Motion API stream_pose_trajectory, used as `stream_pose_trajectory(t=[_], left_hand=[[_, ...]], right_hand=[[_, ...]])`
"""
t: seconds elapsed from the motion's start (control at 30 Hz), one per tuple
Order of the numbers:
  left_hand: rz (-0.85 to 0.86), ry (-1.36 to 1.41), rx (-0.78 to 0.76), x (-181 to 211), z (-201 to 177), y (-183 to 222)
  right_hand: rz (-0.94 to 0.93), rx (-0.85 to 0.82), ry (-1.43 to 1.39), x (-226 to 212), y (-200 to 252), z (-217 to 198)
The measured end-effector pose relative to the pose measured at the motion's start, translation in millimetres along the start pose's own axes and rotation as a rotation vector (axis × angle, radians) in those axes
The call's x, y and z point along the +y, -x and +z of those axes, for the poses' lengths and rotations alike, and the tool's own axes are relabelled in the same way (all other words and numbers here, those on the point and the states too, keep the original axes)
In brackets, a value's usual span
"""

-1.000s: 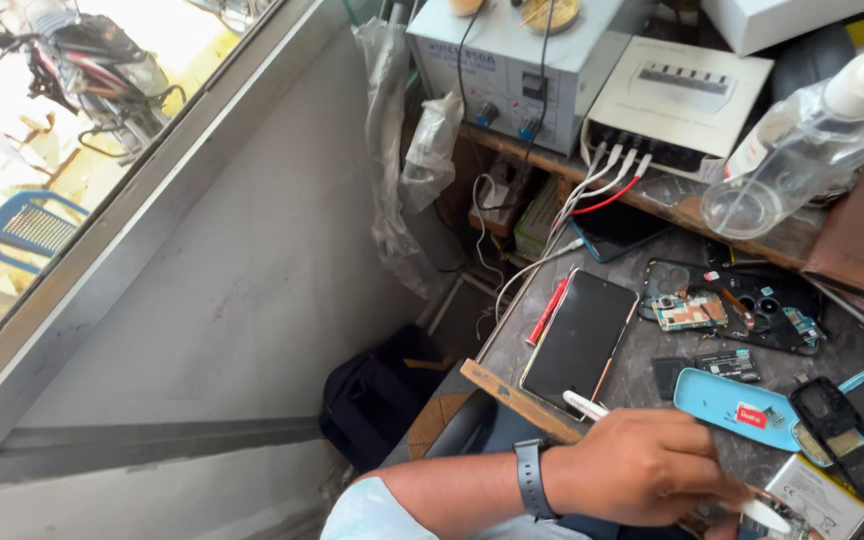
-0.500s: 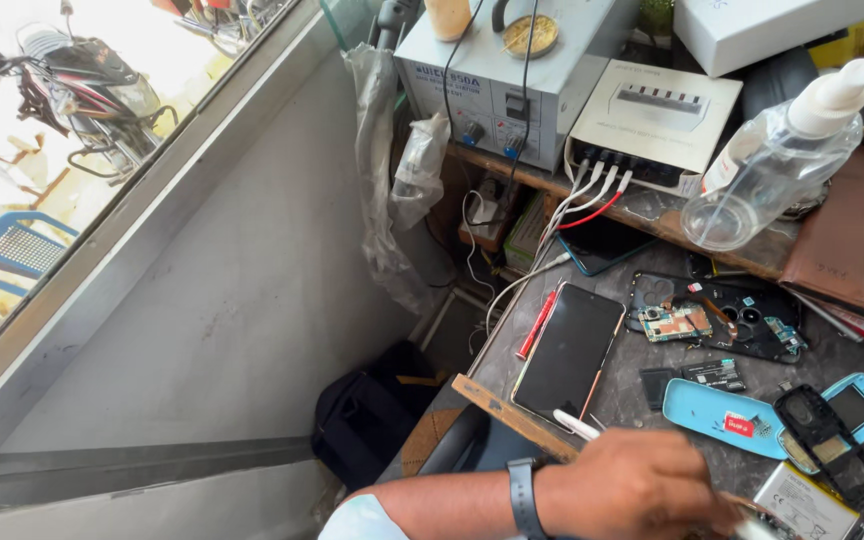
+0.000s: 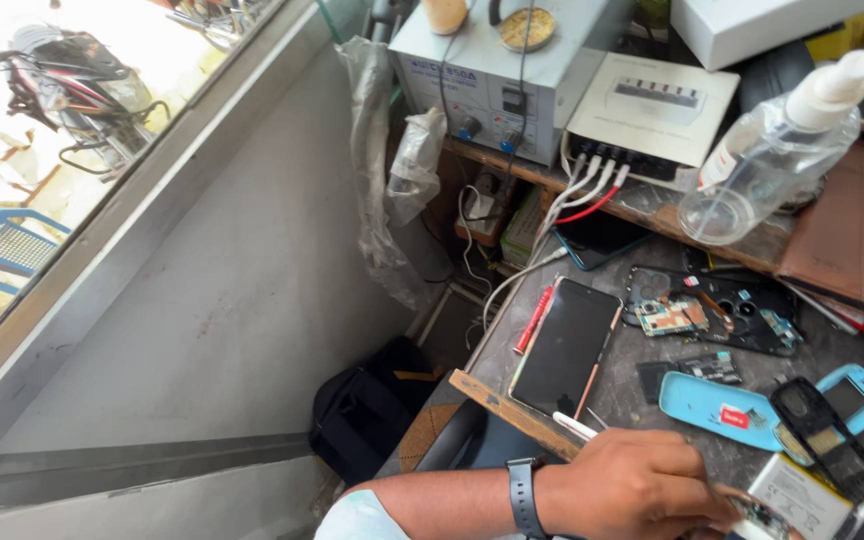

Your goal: The person disassembles a mobile phone, removes the battery, and cleans the motherboard using a toothbrush and a liquid from a spray bottle. They then use a heat gun to apply heat to the circuit board while holding it with their hands.

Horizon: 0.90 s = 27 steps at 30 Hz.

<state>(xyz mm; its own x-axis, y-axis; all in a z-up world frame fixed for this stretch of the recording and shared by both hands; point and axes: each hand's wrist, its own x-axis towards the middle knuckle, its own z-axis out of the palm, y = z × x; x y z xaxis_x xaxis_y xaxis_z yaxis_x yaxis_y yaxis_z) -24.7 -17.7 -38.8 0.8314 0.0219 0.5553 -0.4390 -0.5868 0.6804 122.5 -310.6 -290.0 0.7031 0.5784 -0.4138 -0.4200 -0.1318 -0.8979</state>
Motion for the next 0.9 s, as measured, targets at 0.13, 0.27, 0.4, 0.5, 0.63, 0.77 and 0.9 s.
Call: stream_pose_trajectory(t=[0.13, 0.27, 0.4, 0.5, 0.63, 0.77, 0.9], left_hand=[[-0.053, -0.006, 0.032, 2.0, -6.7, -7.7], [-0.032, 0.015, 0.012, 7.5, -10.4, -9.7], [-0.015, -0.013, 0.055, 5.3, -9.6, -15.6], [0.006, -0.013, 0.053, 8.5, -6.3, -15.4], [-0.082, 0.043, 0.110, 5.0, -6.3, -18.6], [-0.018, 0.071, 0.074, 15.5, -2.1, -14.0], [-0.016, 0.076, 0.069, 13.4, -1.8, -17.4]], right_hand=[[-0.018, 0.022, -0.006, -1.5, 4.9, -5.4], [-0.015, 0.007, -0.036, -13.0, 8.5, 1.5], [-0.135, -0.121, 0.082, -47.2, 22.5, 24.8], [-0.077, 0.078, 0.094, -75.1, 43.7, 63.8], [0.039, 0.056, 0.076, -108.4, 50.4, 77.1], [0.039, 0.113, 0.135, -123.4, 62.9, 90.7], [-0.011, 0.074, 0.085, -146.1, 68.5, 104.5]])
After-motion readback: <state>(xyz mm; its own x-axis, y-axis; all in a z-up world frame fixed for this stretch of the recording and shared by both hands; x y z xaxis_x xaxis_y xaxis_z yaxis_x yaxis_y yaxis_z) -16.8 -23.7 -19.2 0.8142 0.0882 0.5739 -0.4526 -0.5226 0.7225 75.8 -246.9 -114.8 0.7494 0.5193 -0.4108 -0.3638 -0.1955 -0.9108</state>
